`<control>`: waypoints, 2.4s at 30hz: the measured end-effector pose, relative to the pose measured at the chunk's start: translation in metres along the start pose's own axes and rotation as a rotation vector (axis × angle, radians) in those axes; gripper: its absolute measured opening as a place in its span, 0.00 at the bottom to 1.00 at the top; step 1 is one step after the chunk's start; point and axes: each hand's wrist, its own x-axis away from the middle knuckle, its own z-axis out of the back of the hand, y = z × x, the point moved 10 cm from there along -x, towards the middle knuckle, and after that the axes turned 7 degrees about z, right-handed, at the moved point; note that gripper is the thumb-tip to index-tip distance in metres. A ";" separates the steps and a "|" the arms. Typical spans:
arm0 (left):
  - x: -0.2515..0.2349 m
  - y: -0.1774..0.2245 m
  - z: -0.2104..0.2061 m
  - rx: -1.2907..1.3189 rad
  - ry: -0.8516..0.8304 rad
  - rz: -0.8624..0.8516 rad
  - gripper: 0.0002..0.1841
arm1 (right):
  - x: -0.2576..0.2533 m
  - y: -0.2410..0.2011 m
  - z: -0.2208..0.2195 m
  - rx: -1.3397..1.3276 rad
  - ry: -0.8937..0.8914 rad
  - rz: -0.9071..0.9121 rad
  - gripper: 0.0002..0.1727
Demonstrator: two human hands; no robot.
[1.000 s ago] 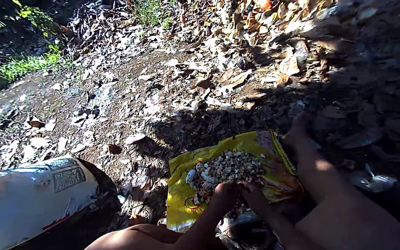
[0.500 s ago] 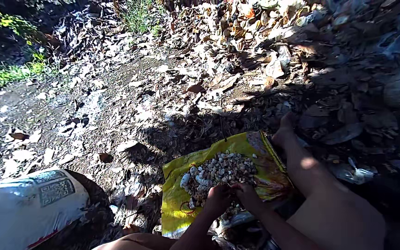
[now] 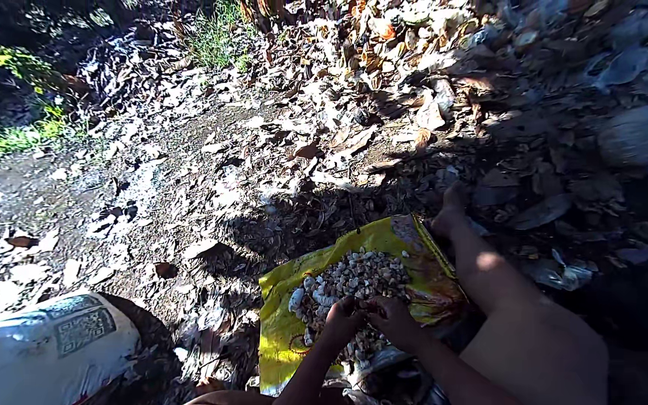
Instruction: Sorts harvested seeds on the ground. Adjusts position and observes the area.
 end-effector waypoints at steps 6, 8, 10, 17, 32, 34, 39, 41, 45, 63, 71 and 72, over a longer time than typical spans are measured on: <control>-0.001 -0.009 0.003 -0.076 0.029 0.046 0.08 | 0.001 -0.013 -0.016 0.366 -0.165 0.076 0.23; -0.001 -0.011 0.004 -0.038 0.053 0.038 0.06 | 0.001 -0.013 -0.019 0.355 -0.188 0.075 0.23; -0.001 -0.013 -0.001 0.002 0.078 0.053 0.06 | 0.005 -0.011 -0.016 0.336 -0.188 0.071 0.22; -0.003 -0.018 -0.001 -0.048 0.136 0.112 0.07 | 0.006 -0.021 -0.022 0.492 -0.170 0.107 0.23; -0.004 -0.023 -0.004 0.098 0.152 0.072 0.09 | 0.003 -0.011 -0.013 0.308 -0.013 0.033 0.19; -0.004 -0.021 -0.002 0.142 0.148 0.066 0.07 | 0.003 -0.011 -0.009 0.252 0.038 0.033 0.19; -0.007 -0.019 0.005 0.207 0.114 0.097 0.06 | 0.001 -0.021 -0.012 0.269 -0.033 0.077 0.21; -0.007 -0.019 0.004 0.122 0.105 0.116 0.07 | 0.003 -0.024 -0.016 0.336 -0.085 0.063 0.22; -0.010 -0.021 -0.002 0.019 0.078 0.110 0.07 | 0.006 -0.022 -0.017 0.421 -0.105 0.060 0.21; -0.009 -0.029 -0.010 0.086 0.139 0.045 0.06 | -0.002 0.018 -0.012 0.118 0.015 -0.167 0.16; -0.006 -0.022 -0.009 0.112 0.105 0.039 0.06 | -0.002 0.035 -0.008 -0.081 0.116 -0.245 0.15; -0.006 -0.019 -0.010 0.033 0.074 0.043 0.09 | -0.002 0.037 -0.007 -0.109 0.116 -0.266 0.15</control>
